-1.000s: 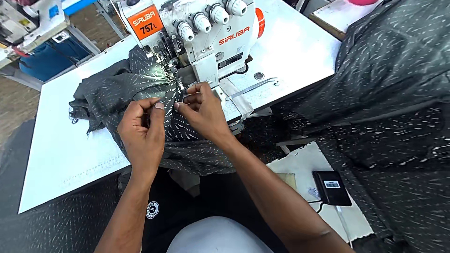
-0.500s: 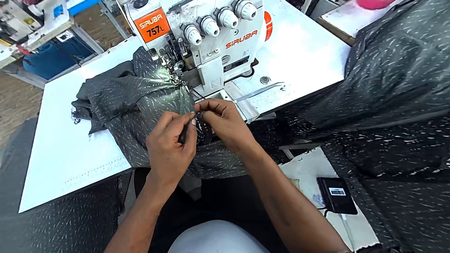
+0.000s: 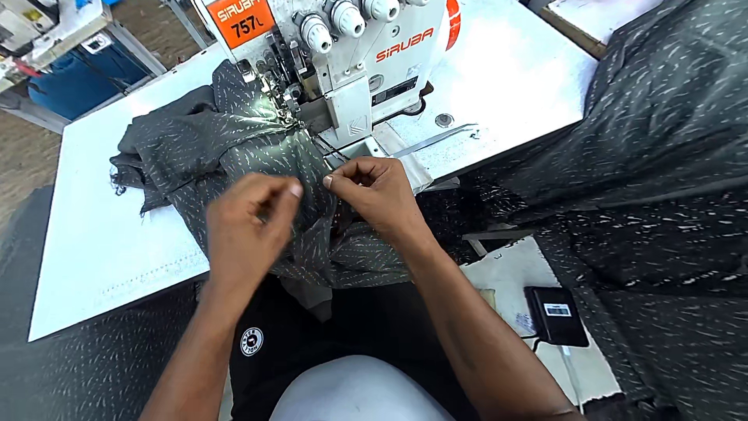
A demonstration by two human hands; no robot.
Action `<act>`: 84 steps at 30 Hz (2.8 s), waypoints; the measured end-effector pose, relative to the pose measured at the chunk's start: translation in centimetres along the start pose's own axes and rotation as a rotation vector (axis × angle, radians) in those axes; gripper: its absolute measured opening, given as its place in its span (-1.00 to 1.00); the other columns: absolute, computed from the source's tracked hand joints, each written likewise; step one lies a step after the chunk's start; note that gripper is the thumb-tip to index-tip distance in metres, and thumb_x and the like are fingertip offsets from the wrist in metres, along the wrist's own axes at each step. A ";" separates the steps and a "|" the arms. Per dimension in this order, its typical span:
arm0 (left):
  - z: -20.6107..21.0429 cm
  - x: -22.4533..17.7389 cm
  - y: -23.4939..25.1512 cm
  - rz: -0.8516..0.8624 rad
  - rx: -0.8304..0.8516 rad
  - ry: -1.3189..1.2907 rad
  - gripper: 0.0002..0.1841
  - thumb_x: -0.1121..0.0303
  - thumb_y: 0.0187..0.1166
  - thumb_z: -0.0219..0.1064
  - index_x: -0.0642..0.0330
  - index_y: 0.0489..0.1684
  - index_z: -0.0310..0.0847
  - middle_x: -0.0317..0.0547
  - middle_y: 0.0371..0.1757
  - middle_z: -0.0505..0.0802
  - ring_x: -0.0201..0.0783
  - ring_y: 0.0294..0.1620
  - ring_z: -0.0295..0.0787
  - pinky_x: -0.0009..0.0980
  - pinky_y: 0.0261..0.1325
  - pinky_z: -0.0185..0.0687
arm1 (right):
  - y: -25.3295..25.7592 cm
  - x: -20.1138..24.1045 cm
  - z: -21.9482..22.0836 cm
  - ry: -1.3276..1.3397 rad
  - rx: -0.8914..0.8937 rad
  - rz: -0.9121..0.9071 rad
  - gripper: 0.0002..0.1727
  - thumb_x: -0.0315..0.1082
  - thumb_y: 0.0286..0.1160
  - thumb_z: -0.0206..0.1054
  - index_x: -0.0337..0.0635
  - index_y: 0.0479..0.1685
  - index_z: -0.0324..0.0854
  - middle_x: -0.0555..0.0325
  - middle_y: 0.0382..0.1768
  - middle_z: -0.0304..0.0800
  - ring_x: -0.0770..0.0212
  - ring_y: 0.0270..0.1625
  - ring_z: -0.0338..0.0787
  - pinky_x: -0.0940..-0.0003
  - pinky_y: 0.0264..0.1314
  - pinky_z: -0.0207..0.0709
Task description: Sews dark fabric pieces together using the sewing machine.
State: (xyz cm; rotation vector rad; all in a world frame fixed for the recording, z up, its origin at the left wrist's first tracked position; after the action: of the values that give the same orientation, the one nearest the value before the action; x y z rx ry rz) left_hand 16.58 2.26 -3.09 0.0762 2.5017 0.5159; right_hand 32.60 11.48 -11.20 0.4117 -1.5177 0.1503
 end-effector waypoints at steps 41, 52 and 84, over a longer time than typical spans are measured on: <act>1.1 0.5 3.7 0.130 0.029 0.321 -0.62 0.40 0.74 0.04 0.07 0.35 0.73 0.03 0.32 0.70 0.08 0.37 0.53 -0.04 0.36 0.44 | -0.4 0.1 1.3 0.228 0.071 0.002 -0.85 -0.46 0.47 0.28 -0.21 -0.39 0.74 0.25 -0.59 0.67 0.44 -0.56 0.61 0.51 -0.52 0.50; 0.6 1.9 3.9 0.197 -0.013 0.174 -0.65 0.44 0.72 0.00 0.13 0.14 0.78 -0.08 0.33 0.77 -0.08 0.48 0.54 -0.16 0.57 0.33 | -0.7 0.3 1.3 0.234 0.039 -0.035 -0.85 -0.47 0.48 0.26 -0.23 -0.38 0.73 0.23 -0.58 0.66 0.43 -0.57 0.59 0.52 -0.55 0.46; -17.4 19.3 0.1 -0.446 -0.564 -0.393 -0.78 0.37 0.72 0.13 0.18 0.22 0.40 -0.35 -0.05 0.78 -0.42 -0.11 0.80 -0.34 0.11 0.80 | -7.6 0.2 3.5 -0.203 0.464 -0.209 -0.60 -0.33 0.34 0.57 -0.15 0.19 0.71 0.28 0.03 0.86 0.51 0.12 0.80 0.39 0.29 0.74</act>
State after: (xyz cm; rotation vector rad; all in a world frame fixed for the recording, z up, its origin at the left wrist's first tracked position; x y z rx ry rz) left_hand -9.13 -0.45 -0.05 -0.5314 1.8374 0.8876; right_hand 32.00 3.19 -12.25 0.9769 -1.6237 0.3048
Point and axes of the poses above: each hand's wrist, its own y-axis towards the middle knuckle, its own z-axis out of the palm, x = y × z, the point moved 8 cm from there along y, towards the middle knuckle
